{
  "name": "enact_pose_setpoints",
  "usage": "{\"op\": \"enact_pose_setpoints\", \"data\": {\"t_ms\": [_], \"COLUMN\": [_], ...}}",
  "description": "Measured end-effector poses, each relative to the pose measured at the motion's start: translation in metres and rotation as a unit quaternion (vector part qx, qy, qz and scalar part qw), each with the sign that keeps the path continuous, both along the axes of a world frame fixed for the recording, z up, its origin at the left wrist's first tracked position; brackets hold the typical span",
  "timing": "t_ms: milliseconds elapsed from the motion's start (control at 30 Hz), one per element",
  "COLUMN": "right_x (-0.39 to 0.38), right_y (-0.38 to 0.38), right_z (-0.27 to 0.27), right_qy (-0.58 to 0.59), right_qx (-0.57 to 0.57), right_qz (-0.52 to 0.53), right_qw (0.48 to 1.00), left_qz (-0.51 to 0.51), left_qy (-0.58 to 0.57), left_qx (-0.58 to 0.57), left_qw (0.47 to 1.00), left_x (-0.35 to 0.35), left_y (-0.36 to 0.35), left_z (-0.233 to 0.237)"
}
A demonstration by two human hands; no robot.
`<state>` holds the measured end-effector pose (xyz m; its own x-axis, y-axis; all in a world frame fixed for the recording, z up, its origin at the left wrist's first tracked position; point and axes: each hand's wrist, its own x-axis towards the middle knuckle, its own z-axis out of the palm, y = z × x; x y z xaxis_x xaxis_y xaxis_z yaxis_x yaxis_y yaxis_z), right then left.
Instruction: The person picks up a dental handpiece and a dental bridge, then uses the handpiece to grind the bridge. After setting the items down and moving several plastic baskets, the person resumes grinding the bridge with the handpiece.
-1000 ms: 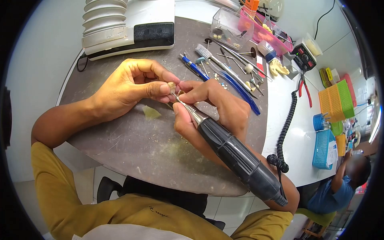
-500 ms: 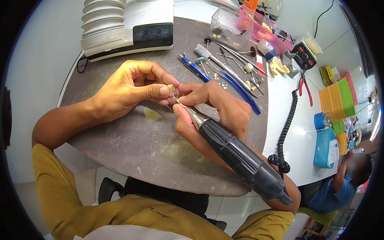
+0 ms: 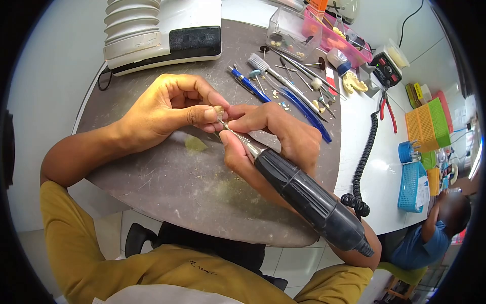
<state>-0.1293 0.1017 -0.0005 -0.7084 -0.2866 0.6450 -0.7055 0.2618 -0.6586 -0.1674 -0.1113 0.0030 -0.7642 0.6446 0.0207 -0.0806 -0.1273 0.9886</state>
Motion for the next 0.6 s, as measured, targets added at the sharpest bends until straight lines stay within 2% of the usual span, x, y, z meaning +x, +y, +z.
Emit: {"op": "enact_pose_setpoints", "data": {"t_ms": [200, 267, 600], "right_x": [0.0029, 0.0081, 0.0075], "right_y": [0.0019, 0.0044, 0.0059], "right_z": [0.0026, 0.0085, 0.0086], "right_qy": [-0.015, -0.096, -0.101], "right_qx": [-0.005, 0.059, 0.052], "right_qz": [0.001, 0.014, 0.020], "right_qw": [1.000, 0.994, 0.993], "left_qz": [0.004, 0.004, -0.001], "left_qy": [0.013, 0.021, 0.020], "left_qx": [0.000, -0.007, -0.013], "left_qw": [1.000, 1.000, 1.000], "left_x": [0.0000, -0.0009, -0.0004], "left_y": [0.0007, 0.0003, 0.0002], "left_z": [-0.0022, -0.0025, 0.0008]}}
